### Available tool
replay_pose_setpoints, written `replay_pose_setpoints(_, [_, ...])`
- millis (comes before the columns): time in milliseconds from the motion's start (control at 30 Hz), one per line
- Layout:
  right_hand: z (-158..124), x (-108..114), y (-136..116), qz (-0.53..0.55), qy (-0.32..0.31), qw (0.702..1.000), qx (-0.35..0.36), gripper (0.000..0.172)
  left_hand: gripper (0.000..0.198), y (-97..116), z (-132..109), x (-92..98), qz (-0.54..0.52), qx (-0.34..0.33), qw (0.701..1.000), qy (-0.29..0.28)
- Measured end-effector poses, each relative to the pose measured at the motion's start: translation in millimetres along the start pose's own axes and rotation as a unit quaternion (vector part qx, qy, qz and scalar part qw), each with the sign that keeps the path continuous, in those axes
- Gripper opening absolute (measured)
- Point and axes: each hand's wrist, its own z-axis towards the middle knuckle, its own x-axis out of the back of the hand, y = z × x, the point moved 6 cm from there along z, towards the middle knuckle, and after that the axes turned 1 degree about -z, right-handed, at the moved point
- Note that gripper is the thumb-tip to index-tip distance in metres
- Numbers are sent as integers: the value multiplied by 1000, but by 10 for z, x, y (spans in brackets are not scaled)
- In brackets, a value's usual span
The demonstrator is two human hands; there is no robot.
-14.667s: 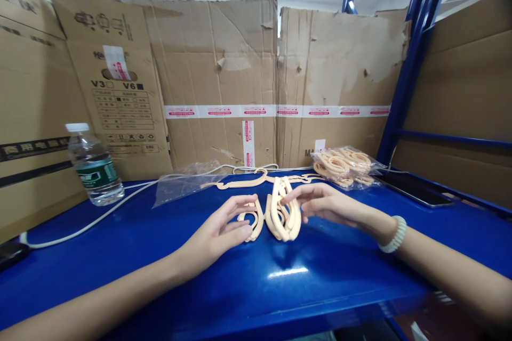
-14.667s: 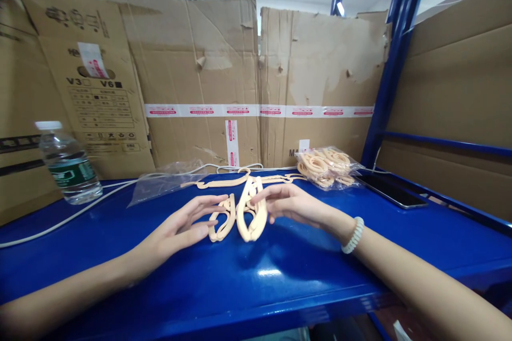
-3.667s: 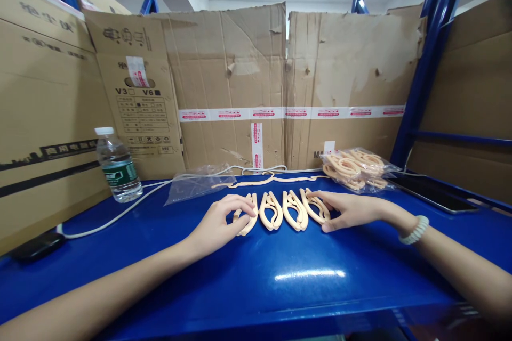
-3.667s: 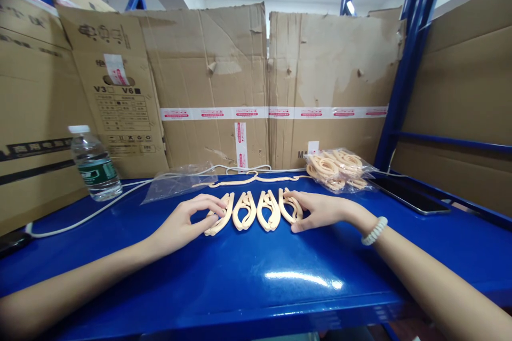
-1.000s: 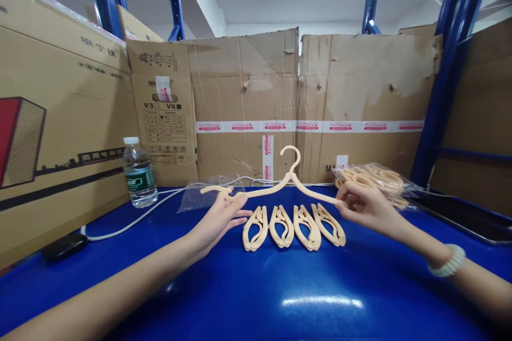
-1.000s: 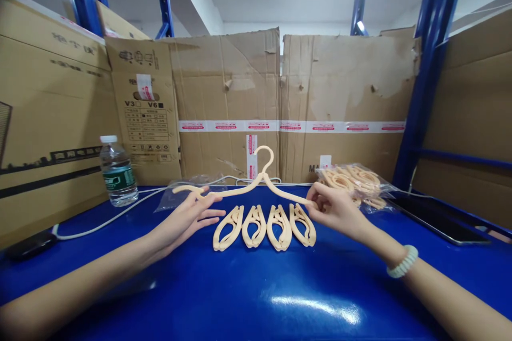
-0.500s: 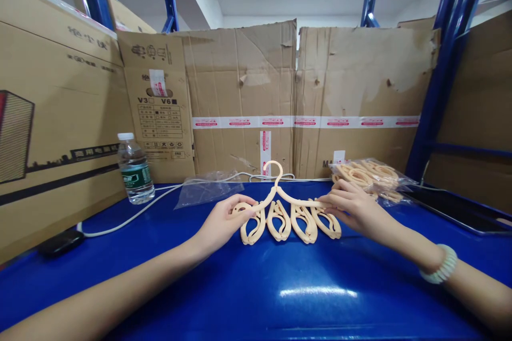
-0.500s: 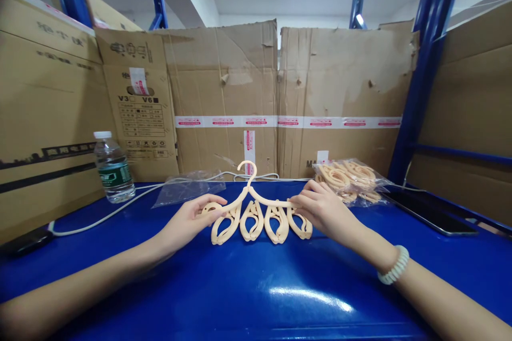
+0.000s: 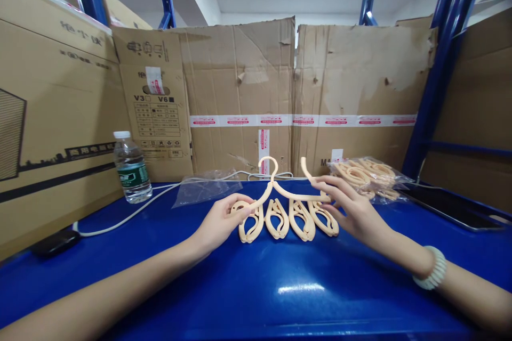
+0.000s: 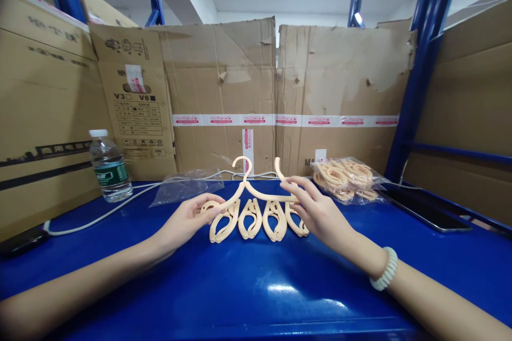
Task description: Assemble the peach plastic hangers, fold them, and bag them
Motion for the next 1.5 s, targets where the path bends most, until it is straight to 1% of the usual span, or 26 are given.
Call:
replay_pose_setpoints(33, [4, 0, 32, 45, 12, 999, -27, 40, 30, 7, -4, -8, -2, 0, 1000, -2])
replay_pose_setpoints(100, [8, -28, 106, 131, 12, 988, -83, 43, 29, 22, -18, -20, 5, -3, 1000, -3])
replay_pose_setpoints(200, [8, -93, 213, 261, -22, 952, -161, 36, 26, 31, -41, -28, 14, -4, 1000, 2])
replay_pose_setpoints(267, [11, -106, 274, 324, -36, 924, -200, 32, 28, 1, -45, -14, -13, 10, 1000, 11])
replay_pose_setpoints(333, [17, -94, 328, 355, -38, 906, -228, 32, 36, -54, -37, 21, -60, 34, 997, 31])
replay_pose_setpoints(433, [12, -98, 376, 375, -44, 890, -256, 35, 50, -114, -23, 83, -137, 59, 986, 69])
replay_pose_setpoints(500, [2, -136, 362, 402, -52, 874, -267, 36, 52, -114, -25, 97, -168, 65, 980, 83])
replay_pose_setpoints(533, [-3, -166, 339, 425, -55, 862, -272, 36, 51, -101, -32, 89, -173, 66, 979, 83])
replay_pose_setpoints(600, [-10, -231, 269, 485, -54, 826, -281, 38, 45, -61, -55, 46, -164, 61, 982, 73])
replay_pose_setpoints(700, [-8, -322, 120, 569, -46, 770, -284, 49, 36, 0, -98, -53, -133, 45, 989, 46])
replay_pose_setpoints(767, [-1, -365, 1, 600, -51, 750, -273, 49, 33, 23, -121, -109, -110, 33, 993, 32])
replay_pose_setpoints(833, [8, -390, -134, 618, -75, 743, -246, 44, 31, 49, -137, -144, -84, 13, 996, 23])
replay_pose_setpoints(900, [6, -402, -278, 625, -120, 743, -208, 35, 30, 73, -149, -169, -66, -4, 998, 14])
replay_pose_setpoints(1000, [-32, -403, -432, 600, -193, 758, -168, 24, 30, 91, -168, -195, -65, -8, 998, 8])
replay_pose_setpoints(1067, [-63, -400, -478, 573, -227, 772, -154, 28, 28, 102, -181, -195, -70, -11, 997, 18])
replay_pose_setpoints(1133, [-85, -399, -494, 558, -247, 778, -146, 38, 27, 116, -195, -181, -77, -18, 996, 35])
replay_pose_setpoints(1200, [-96, -405, -487, 556, -256, 777, -147, 47, 27, 129, -208, -168, -81, -27, 995, 44])
replay_pose_setpoints(1267, [-99, -416, -460, 556, -254, 775, -161, 54, 23, 142, -220, -169, -79, -31, 996, 39])
replay_pose_setpoints(1400, [-92, -416, -426, 558, -242, 774, -174, 55, 15, 201, -252, -213, -76, -60, 995, 2])
replay_pose_setpoints(1500, [-82, -402, -428, 559, -236, 775, -175, 54, 17, 244, -281, -261, -75, -75, 994, -27])
